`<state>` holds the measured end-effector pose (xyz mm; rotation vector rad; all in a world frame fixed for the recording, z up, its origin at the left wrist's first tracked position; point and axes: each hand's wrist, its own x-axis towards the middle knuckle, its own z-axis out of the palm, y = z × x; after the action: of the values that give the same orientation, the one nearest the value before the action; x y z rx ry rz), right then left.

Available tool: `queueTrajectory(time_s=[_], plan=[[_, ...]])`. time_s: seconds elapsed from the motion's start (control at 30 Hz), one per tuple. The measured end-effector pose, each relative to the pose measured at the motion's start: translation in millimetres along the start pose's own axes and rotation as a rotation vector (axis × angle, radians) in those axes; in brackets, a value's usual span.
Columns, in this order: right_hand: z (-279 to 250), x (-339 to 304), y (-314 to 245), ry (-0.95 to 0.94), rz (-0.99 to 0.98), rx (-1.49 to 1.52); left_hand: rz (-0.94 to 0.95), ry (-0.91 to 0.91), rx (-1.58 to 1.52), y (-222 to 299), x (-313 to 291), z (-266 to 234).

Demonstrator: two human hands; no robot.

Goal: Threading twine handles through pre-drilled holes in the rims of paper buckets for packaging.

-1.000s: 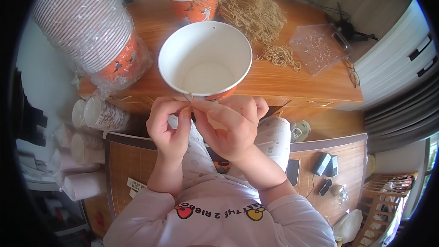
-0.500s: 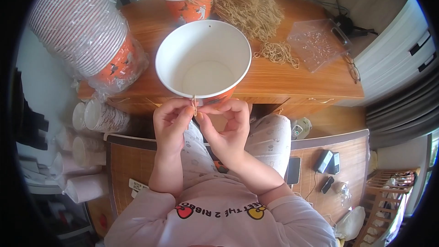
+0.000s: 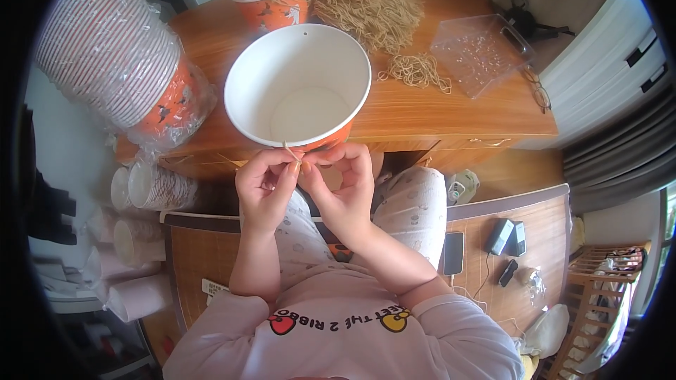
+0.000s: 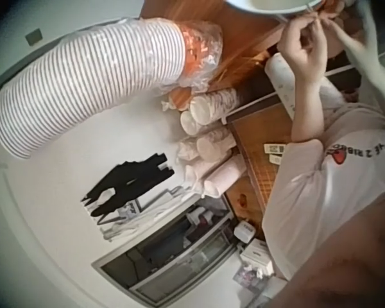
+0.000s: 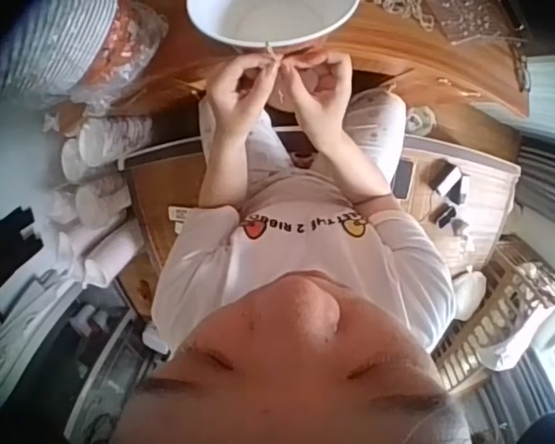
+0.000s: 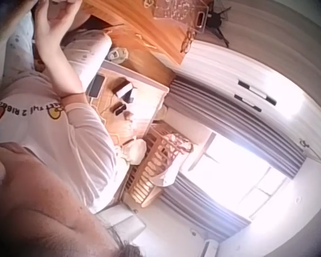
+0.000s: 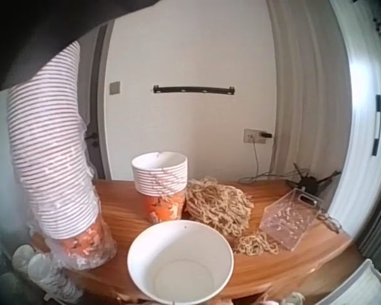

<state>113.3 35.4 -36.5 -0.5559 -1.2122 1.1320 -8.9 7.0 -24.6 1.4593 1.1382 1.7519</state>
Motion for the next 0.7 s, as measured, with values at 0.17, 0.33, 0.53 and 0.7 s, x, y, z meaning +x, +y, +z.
queueTrajectory(time_s=[0.17, 0.33, 0.53, 0.7], plan=[[-2, 0, -5, -0.034, 0.024, 0.056, -0.103, 0.0, -0.019, 14, 2, 2], [-4, -1, -8, -0.072, 0.024, 0.158, -0.134, 0.047, -0.073, 21, 8, 10], [-15, 2, -4, -0.13, -0.034, 0.169, -0.157, 0.113, -0.087, 22, 9, 15], [-11, -2, -4, -0.065, 0.093, 0.229, -0.17, 0.097, -0.084, 21, 8, 11]])
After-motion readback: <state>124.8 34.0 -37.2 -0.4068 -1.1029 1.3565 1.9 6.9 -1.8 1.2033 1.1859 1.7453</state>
